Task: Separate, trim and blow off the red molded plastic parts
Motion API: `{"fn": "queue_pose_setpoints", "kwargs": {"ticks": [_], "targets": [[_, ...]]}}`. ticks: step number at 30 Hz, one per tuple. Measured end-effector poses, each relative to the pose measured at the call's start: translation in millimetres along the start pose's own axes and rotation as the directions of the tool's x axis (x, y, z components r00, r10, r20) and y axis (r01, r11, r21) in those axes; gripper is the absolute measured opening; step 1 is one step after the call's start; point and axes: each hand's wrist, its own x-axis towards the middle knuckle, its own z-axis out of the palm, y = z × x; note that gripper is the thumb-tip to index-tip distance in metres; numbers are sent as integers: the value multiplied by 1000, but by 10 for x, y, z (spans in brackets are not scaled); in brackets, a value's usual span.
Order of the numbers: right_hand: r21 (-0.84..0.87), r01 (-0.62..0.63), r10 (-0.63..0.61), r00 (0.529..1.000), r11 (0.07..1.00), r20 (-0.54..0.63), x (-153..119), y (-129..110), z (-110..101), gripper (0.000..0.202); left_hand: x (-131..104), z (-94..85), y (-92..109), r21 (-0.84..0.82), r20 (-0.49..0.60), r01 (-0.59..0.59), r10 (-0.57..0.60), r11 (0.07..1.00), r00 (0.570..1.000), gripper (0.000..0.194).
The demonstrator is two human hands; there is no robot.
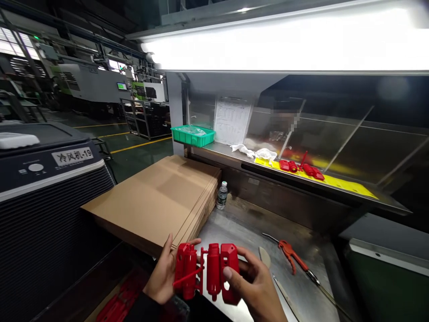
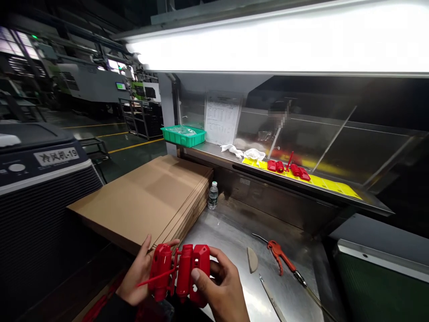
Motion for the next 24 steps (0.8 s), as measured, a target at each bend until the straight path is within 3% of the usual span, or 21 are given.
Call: {"fn": "queue_pose_setpoints", "kwargs": {"ticks": [4,7,9,11,13,15,17,19,21,24], "targets": [[59,-34,37,999,998,-37,29,-26,39,58,-33,-68,-112,-91,23,3,-1,996,1000,55],[129,-58,62,997,990,-33,46,-8,-30,55,-74,-43,-119,-126,52,-14,21,992,998,63],[47,-43,45,998,998,-39,59,53,-130,54,-92,-16,-108,-79,56,10,-5,997,998,67],[-246,143,-158,986,959,-43,77,195,-262,37,-101,-29,-116,-12,-9,72,-72,997,997,71],[-528,370,-405,913,765,53,105,441,-404,16,-104,-107,-169,28,-124,104,-100,994,987,82],[-619,449,-504,858,645,97,144,781,-542,17,-103,-226,-268,41,-229,100,-88,994,969,97],[-608,347,-469,882,714,-48,196,1166,-689,20,-99,-318,-385,40,-327,69,-53,997,943,101],[-557,180,-387,879,811,-280,263,1536,-875,36,-94,-329,-485,11,-402,55,-46,998,915,89],[-468,20,-267,843,884,-467,338,1835,-1106,63,-89,-256,-555,-20,-418,52,-55,998,907,67],[-396,-116,-151,799,911,-582,428,2089,-1443,86,-66,-83,-633,-7,-385,89,-85,996,919,50]]}}
